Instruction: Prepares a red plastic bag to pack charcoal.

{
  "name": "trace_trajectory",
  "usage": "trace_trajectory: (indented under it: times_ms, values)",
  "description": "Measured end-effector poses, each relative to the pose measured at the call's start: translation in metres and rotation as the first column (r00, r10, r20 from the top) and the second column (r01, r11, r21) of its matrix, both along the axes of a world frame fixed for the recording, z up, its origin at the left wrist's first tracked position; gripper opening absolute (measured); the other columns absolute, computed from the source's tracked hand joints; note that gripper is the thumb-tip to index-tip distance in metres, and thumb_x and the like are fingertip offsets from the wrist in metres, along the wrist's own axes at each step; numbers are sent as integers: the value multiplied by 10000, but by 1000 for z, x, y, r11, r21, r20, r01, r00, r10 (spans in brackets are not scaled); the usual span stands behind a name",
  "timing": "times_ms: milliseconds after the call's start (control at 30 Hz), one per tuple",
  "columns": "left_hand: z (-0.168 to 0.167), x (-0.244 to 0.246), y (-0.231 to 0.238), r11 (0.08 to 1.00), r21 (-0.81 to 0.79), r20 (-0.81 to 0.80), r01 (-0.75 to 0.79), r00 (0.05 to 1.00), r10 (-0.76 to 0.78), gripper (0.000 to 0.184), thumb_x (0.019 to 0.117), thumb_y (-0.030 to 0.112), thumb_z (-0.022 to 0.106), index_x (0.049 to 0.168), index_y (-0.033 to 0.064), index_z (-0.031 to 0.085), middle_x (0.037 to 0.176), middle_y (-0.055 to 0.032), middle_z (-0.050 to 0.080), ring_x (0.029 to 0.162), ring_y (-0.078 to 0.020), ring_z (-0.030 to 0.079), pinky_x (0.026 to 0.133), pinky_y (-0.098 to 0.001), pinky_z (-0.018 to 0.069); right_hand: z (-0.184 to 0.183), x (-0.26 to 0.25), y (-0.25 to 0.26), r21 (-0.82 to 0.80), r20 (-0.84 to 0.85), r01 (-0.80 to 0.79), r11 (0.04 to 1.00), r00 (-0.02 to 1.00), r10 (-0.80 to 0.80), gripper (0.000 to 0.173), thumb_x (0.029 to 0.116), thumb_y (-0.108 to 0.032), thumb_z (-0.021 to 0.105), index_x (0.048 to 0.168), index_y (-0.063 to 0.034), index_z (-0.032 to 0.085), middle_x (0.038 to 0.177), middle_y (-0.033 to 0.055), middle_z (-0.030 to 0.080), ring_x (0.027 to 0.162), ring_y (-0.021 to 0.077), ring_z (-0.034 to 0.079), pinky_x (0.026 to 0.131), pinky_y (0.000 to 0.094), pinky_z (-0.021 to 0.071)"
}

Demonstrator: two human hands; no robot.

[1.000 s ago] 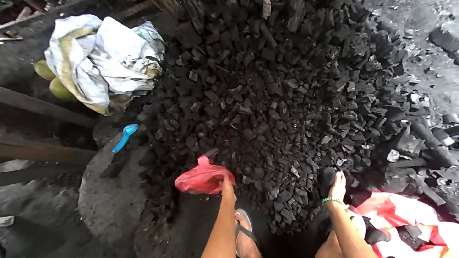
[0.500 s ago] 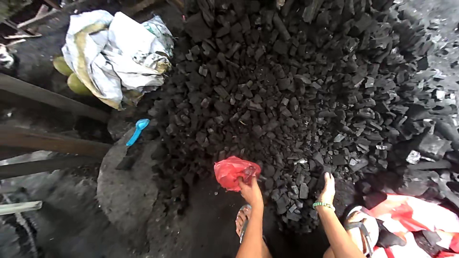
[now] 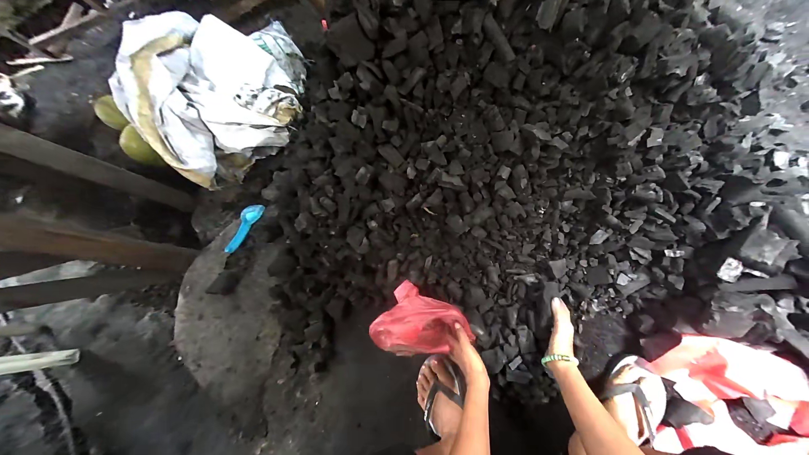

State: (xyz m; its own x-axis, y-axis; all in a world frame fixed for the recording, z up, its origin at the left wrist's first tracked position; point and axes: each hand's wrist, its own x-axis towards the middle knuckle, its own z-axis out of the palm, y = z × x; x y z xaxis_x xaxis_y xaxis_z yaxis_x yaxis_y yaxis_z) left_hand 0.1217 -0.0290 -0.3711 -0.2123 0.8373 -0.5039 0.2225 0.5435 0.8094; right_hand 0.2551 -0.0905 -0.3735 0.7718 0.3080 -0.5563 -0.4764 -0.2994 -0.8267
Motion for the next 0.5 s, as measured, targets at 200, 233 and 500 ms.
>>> trace_trajectory:
  times_ms: [200, 233, 500]
  values:
    - [12, 31, -6, 999, -40, 1, -32, 999, 32, 514, 1087, 284, 479, 1520, 9, 446, 1559, -234, 425, 1472, -368, 350, 1212, -568, 223, -4, 1, 1, -81, 89, -219, 972, 970, 226, 639, 1037, -383, 496, 1583, -71, 376, 1676, 270, 158, 1550, 428, 170, 1239, 593, 171]
    - [14, 33, -9, 999, -41, -10, -34, 999, 33, 510, 1082, 295, 493, 1508, 15, 469, 1541, -231, 451, 1457, -371, 374, 1198, -578, 242, -1, 0, 1, -85, 81, -231, 969, 968, 238, 636, 1038, -379, 497, 1580, -67, 380, 1672, 274, 168, 1547, 436, 175, 1235, 598, 173]
    - [46, 69, -20, 973, 77, 57, 219, 973, -223, 494, 1072, 285, 442, 1441, -37, 507, 1447, -248, 525, 1400, -359, 426, 1196, -570, 230, 10, -14, 14, 171, -185, -28, 985, 981, 60, 620, 1074, -447, 354, 1526, -26, 409, 1470, 173, 537, 1329, 233, 541, 1108, 440, 448]
